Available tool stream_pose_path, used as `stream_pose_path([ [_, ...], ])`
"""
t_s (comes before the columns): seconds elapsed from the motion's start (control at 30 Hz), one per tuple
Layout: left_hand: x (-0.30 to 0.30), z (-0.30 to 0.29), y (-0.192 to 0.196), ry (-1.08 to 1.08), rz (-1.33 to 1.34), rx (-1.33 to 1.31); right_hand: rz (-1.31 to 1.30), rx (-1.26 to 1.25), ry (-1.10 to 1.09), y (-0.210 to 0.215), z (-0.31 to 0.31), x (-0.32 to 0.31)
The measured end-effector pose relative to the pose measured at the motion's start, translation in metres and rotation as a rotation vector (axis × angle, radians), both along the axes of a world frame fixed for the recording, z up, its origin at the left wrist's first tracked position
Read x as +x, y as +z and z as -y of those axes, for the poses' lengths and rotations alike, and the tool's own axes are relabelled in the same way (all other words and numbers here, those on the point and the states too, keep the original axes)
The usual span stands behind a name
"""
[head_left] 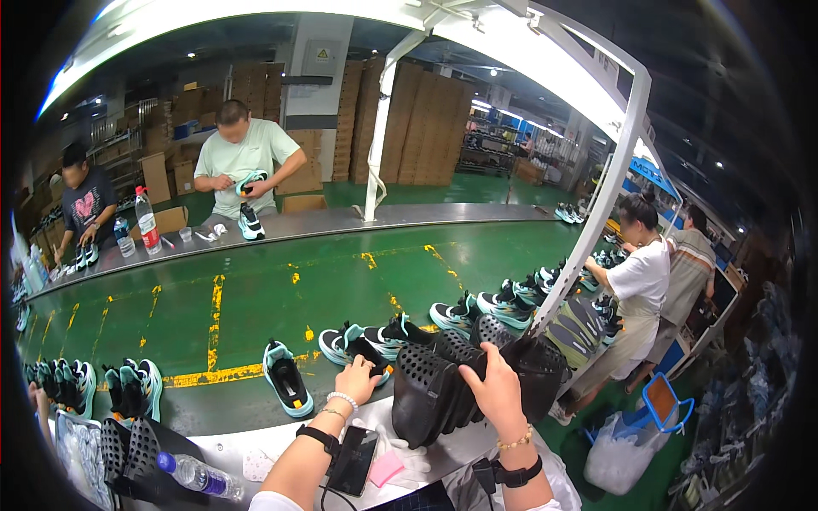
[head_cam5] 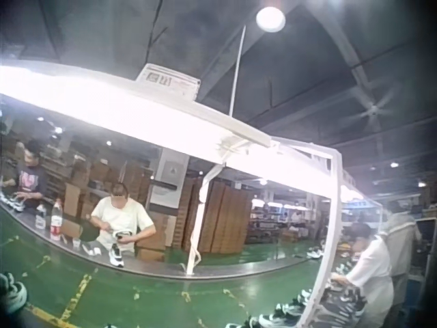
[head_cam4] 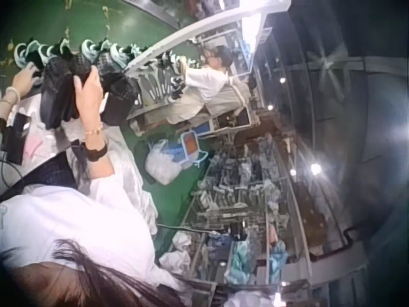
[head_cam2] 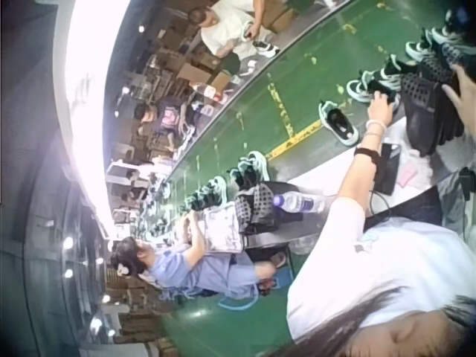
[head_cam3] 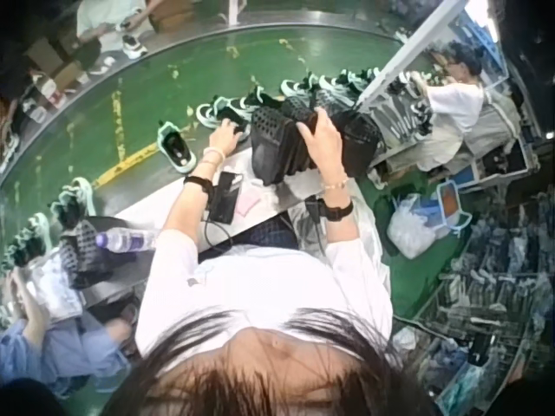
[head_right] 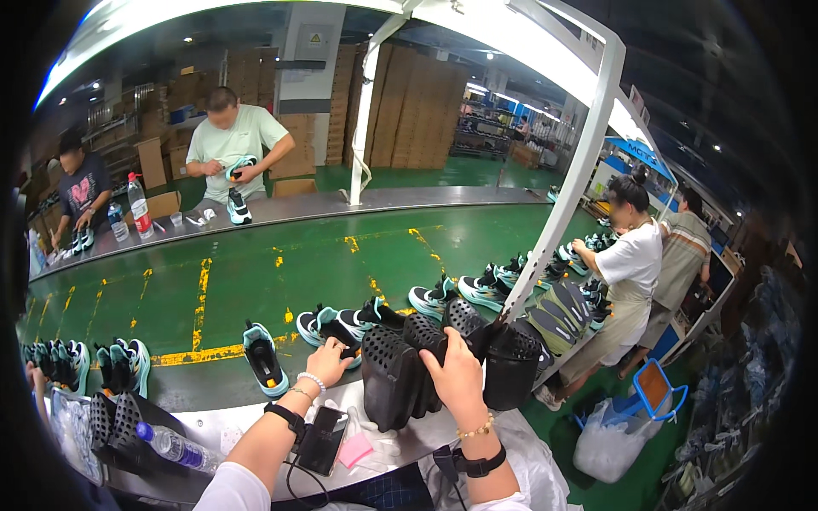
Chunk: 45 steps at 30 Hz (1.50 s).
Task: Inspecting and organizing finished shoes on an assembly line in a factory.
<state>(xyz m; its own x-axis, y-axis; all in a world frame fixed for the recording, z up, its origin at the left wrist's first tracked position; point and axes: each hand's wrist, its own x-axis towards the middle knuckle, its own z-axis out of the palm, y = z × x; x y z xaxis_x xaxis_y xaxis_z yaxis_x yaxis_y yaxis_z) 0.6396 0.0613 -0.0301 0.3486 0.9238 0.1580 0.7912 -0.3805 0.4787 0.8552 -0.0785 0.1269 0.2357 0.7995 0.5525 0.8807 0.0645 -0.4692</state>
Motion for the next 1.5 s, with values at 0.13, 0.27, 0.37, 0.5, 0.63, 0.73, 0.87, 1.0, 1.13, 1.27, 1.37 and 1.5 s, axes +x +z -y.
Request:
stream_pose_path([
  [0.13, -0.035, 0.002, 0.012, 0.028, -0.323, 0.078, 0.047, -0.247, -0.053, 0.007, -0.007, 0.002],
  [0.27, -0.081, 0.027, 0.024, 0.075, -0.381, 0.049, -0.088, 0.094, -0.090, 0.026, -0.002, 0.001],
  [0.37, -0.096, 0.053, 0.008, 0.182, -0.185, 0.212, -0.417, 0.183, 0.285, 0.042, -0.006, -0.046],
  [0.5, -0.095, 0.066, -0.012, 0.304, -0.076, 0.459, 0.100, -0.355, 0.350, 0.005, -0.045, -0.135],
  [0.63, -0.105, 0.070, -0.021, 0.316, -0.129, 0.418, 0.234, -0.585, 0.478, -0.064, -0.113, -0.187],
  [0.73, -0.108, 0.068, -0.021, 0.291, -0.098, 0.431, 0.355, -0.479, 0.406, -0.092, -0.140, -0.208],
  [0.87, -0.116, 0.072, -0.022, 0.284, -0.075, 0.427, 0.552, -0.420, 0.354, -0.116, -0.147, -0.234],
  [1.0, -0.117, 0.072, -0.023, 0.248, -0.049, 0.357, 0.397, -0.539, 0.245, -0.141, -0.151, -0.248],
  [1.13, -0.117, 0.070, -0.028, 0.244, -0.041, 0.393, 0.180, -0.610, 0.213, -0.157, -0.170, -0.249],
  [1.27, -0.118, 0.057, -0.027, 0.248, 0.015, 0.386, 0.053, -0.510, 0.197, -0.173, -0.186, -0.251],
  [1.37, -0.125, 0.049, -0.024, 0.305, -0.009, 0.445, 0.001, -0.531, 0.380, -0.176, -0.194, -0.240],
  [1.5, -0.137, 0.046, -0.023, 0.370, -0.019, 0.387, -0.369, -0.189, 0.485, -0.151, -0.145, -0.239],
])
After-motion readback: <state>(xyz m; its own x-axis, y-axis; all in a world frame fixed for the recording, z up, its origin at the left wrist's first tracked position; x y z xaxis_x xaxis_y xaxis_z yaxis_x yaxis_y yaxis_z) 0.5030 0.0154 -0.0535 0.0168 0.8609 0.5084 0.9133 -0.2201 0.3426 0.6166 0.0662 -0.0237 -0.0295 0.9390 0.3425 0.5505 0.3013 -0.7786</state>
